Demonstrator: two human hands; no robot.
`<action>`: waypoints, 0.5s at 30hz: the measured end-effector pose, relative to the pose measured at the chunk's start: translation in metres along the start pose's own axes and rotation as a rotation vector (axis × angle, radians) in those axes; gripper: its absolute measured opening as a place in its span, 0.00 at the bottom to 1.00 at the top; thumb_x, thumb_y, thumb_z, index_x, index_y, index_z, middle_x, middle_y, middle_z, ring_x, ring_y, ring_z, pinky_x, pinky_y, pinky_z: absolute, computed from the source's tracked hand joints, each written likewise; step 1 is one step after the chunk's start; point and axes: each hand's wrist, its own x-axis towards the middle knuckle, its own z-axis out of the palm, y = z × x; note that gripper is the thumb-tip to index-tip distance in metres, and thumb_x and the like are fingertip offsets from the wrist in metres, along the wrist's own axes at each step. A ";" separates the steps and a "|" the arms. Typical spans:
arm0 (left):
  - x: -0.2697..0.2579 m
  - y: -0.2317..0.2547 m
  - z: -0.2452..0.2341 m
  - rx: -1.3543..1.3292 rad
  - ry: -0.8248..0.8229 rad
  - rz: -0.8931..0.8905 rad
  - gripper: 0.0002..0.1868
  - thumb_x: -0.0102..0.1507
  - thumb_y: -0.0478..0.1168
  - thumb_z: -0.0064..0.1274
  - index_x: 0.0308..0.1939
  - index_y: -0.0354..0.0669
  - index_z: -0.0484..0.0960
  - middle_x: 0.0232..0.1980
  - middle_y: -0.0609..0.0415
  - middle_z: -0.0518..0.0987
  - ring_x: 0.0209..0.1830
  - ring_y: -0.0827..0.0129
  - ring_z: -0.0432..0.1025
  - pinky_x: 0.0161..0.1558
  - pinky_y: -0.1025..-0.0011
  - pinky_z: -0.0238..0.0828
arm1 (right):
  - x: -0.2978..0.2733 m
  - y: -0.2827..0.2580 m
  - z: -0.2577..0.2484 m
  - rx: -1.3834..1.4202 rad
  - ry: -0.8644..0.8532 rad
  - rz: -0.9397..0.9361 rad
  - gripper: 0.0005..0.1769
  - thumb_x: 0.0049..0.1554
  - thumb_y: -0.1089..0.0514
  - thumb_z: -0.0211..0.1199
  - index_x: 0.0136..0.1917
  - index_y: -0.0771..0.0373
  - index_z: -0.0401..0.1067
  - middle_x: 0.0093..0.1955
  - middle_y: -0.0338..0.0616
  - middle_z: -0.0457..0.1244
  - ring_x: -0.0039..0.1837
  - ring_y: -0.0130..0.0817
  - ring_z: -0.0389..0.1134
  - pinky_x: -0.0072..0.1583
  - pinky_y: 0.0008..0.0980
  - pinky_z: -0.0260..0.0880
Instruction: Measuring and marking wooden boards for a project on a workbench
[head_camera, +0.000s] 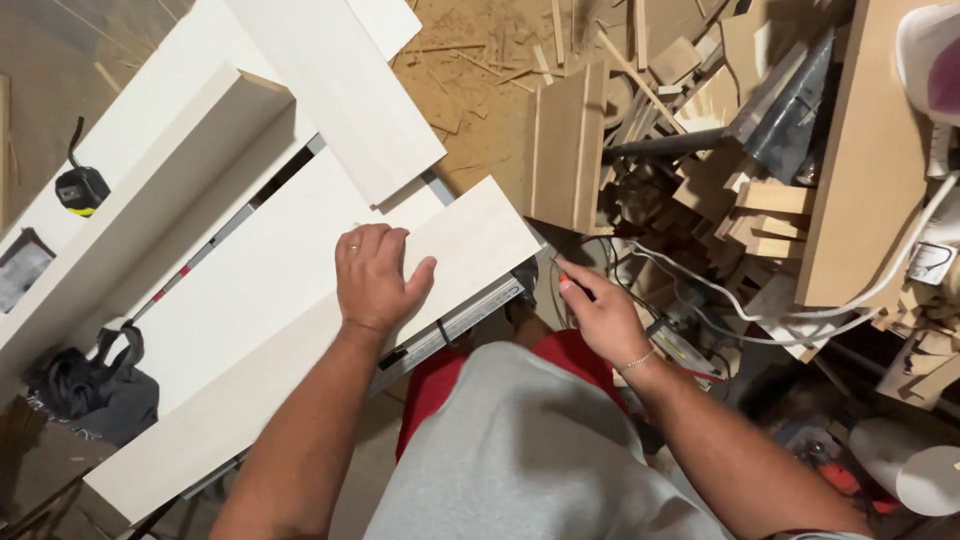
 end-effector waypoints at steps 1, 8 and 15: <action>0.000 0.000 -0.001 -0.007 0.002 0.003 0.26 0.60 0.66 0.53 0.45 0.48 0.81 0.42 0.53 0.75 0.50 0.57 0.73 0.59 0.56 0.65 | 0.000 0.002 0.001 0.015 0.015 0.020 0.21 0.61 0.51 0.60 0.67 0.50 0.76 0.61 0.51 0.70 0.65 0.48 0.69 0.66 0.47 0.68; -0.001 -0.002 0.001 -0.017 -0.003 0.005 0.27 0.60 0.65 0.53 0.45 0.47 0.81 0.42 0.53 0.75 0.51 0.57 0.73 0.60 0.56 0.65 | 0.002 0.006 0.004 0.051 0.029 0.051 0.21 0.60 0.51 0.63 0.66 0.51 0.77 0.60 0.50 0.70 0.62 0.46 0.71 0.62 0.46 0.71; -0.005 -0.007 0.010 -0.014 -0.017 -0.008 0.26 0.59 0.65 0.55 0.46 0.47 0.81 0.43 0.53 0.76 0.52 0.57 0.73 0.61 0.54 0.64 | 0.003 0.001 0.006 0.042 0.055 0.044 0.20 0.60 0.53 0.62 0.65 0.52 0.77 0.56 0.50 0.71 0.58 0.43 0.72 0.60 0.45 0.72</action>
